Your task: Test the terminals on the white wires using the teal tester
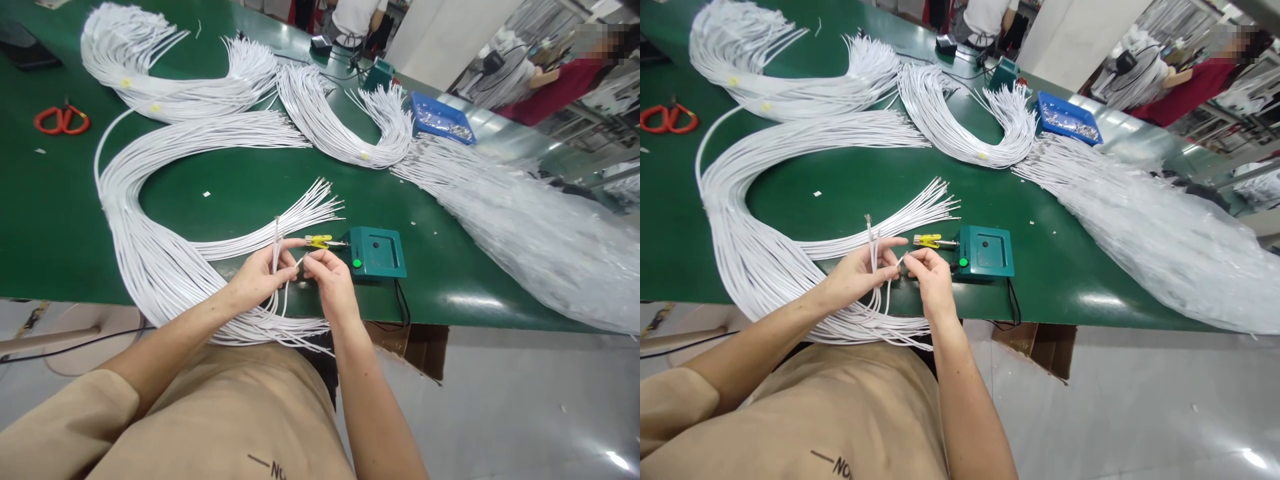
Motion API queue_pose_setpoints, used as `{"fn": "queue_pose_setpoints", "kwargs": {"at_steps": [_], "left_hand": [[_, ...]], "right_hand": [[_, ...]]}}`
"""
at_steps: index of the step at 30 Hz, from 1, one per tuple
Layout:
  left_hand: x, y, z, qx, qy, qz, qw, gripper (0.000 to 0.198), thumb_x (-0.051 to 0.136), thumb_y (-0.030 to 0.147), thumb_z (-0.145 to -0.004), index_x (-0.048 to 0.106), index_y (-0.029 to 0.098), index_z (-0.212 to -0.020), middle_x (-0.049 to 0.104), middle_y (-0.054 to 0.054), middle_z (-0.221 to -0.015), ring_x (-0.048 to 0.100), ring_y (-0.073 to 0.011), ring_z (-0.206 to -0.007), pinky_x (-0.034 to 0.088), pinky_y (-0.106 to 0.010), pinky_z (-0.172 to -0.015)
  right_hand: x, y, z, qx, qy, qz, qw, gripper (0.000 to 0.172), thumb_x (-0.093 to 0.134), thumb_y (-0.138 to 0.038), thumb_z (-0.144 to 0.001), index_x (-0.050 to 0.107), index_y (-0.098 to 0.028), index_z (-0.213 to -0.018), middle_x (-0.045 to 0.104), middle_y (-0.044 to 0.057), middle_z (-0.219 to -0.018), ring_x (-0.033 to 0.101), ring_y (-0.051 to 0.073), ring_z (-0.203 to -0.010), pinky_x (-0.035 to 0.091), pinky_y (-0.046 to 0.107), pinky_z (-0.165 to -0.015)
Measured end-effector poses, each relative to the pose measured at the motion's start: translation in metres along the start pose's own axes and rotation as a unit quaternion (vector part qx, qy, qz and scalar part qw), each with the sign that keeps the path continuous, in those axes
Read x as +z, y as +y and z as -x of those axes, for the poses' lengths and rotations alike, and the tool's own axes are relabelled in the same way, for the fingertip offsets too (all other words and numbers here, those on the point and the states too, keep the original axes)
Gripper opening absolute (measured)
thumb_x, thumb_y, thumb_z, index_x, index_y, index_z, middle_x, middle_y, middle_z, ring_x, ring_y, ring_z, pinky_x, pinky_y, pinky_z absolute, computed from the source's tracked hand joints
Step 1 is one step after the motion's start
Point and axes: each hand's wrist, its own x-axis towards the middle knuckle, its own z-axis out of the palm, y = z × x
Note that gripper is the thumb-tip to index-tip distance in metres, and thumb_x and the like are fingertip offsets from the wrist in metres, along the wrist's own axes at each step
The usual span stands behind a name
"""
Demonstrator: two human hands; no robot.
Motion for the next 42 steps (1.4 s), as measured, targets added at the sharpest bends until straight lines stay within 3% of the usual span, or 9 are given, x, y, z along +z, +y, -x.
{"fn": "queue_pose_setpoints", "kwargs": {"at_steps": [4,6,11,16,18,23,25,31,42], "left_hand": [[-0.002,0.000,0.000,0.012,-0.006,-0.040,0.999,0.038,0.060,0.019,-0.079,0.063,0.020,-0.117,0.056,0.002,-0.071,0.050,-0.0099,-0.062,0.040,-0.022,-0.060],[-0.003,0.001,0.000,0.002,-0.009,-0.028,1.000,0.037,0.060,0.020,-0.079,0.064,0.020,-0.116,0.055,0.001,-0.070,0.049,-0.0102,-0.061,0.040,-0.022,-0.059],[-0.007,-0.001,-0.001,-0.018,-0.035,0.027,0.999,0.048,0.062,0.025,-0.080,0.057,0.023,-0.127,0.054,0.002,-0.069,0.047,-0.0095,-0.054,0.039,-0.021,-0.051],[-0.007,-0.001,-0.003,-0.060,-0.026,0.092,0.994,0.044,0.067,0.023,-0.075,0.062,0.022,-0.119,0.054,0.002,-0.068,0.050,-0.0087,-0.055,0.039,-0.020,-0.050],[-0.008,0.002,-0.004,-0.118,-0.022,0.171,0.978,0.043,0.071,0.020,-0.071,0.064,0.021,-0.114,0.053,0.002,-0.067,0.054,-0.0092,-0.059,0.037,-0.018,-0.048],[-0.010,0.007,-0.008,-0.224,-0.033,0.313,0.923,0.035,0.073,0.012,-0.065,0.069,0.014,-0.100,0.056,-0.001,-0.067,0.052,-0.0074,-0.059,0.028,-0.014,-0.041],[-0.011,0.007,-0.010,-0.208,-0.030,0.301,0.930,0.037,0.072,0.013,-0.066,0.069,0.015,-0.102,0.057,-0.002,-0.067,0.053,-0.0076,-0.059,0.025,-0.014,-0.040],[-0.011,0.002,-0.014,-0.100,-0.029,0.181,0.978,0.051,0.071,0.021,-0.071,0.060,0.021,-0.121,0.059,0.001,-0.065,0.056,-0.0092,-0.059,0.030,-0.015,-0.040],[-0.012,0.000,-0.018,-0.064,-0.037,0.086,0.994,0.042,0.068,0.024,-0.077,0.055,0.015,-0.116,0.058,0.001,-0.069,0.056,-0.0093,-0.058,0.039,-0.015,-0.042]], "right_hand": [[0.006,0.002,0.002,0.121,-0.075,-0.126,0.982,0.018,0.059,-0.023,-0.064,0.046,-0.019,-0.053,0.036,-0.007,-0.049,0.034,0.008,-0.049,0.036,0.024,-0.051],[0.006,0.002,0.003,0.162,-0.094,-0.149,0.971,0.017,0.057,-0.026,-0.067,0.047,-0.019,-0.055,0.038,-0.006,-0.052,0.033,0.008,-0.048,0.037,0.024,-0.050],[0.003,-0.001,0.003,0.015,0.005,0.001,1.000,0.027,0.059,-0.042,-0.076,0.063,-0.021,-0.092,0.059,-0.001,-0.078,0.048,0.010,-0.062,0.043,0.024,-0.061],[0.005,0.000,0.005,-0.084,-0.019,0.160,0.983,0.017,0.058,-0.036,-0.080,0.060,-0.019,-0.078,0.061,-0.001,-0.074,0.054,0.013,-0.069,0.044,0.026,-0.069],[0.005,0.003,0.006,-0.155,0.002,0.254,0.955,0.019,0.052,-0.033,-0.086,0.057,-0.020,-0.073,0.059,0.000,-0.072,0.053,0.015,-0.070,0.043,0.028,-0.071],[-0.001,0.004,0.001,-0.333,-0.013,0.468,0.818,0.024,0.043,-0.025,-0.090,0.058,-0.020,-0.071,0.058,0.006,-0.075,0.050,0.020,-0.079,0.039,0.035,-0.081],[-0.004,0.000,-0.001,-0.318,-0.021,0.451,0.833,0.023,0.044,-0.026,-0.090,0.059,-0.020,-0.073,0.058,0.005,-0.075,0.052,0.019,-0.078,0.040,0.033,-0.079],[-0.008,-0.008,-0.016,-0.060,-0.022,0.183,0.981,0.039,0.043,-0.051,-0.089,0.066,-0.020,-0.088,0.061,0.001,-0.071,0.051,0.012,-0.056,0.043,0.026,-0.057],[-0.002,-0.008,-0.023,0.078,-0.071,-0.015,0.994,0.018,0.069,-0.033,-0.069,0.064,-0.016,-0.067,0.059,-0.002,-0.065,0.048,0.007,-0.052,0.045,0.023,-0.054]]}}
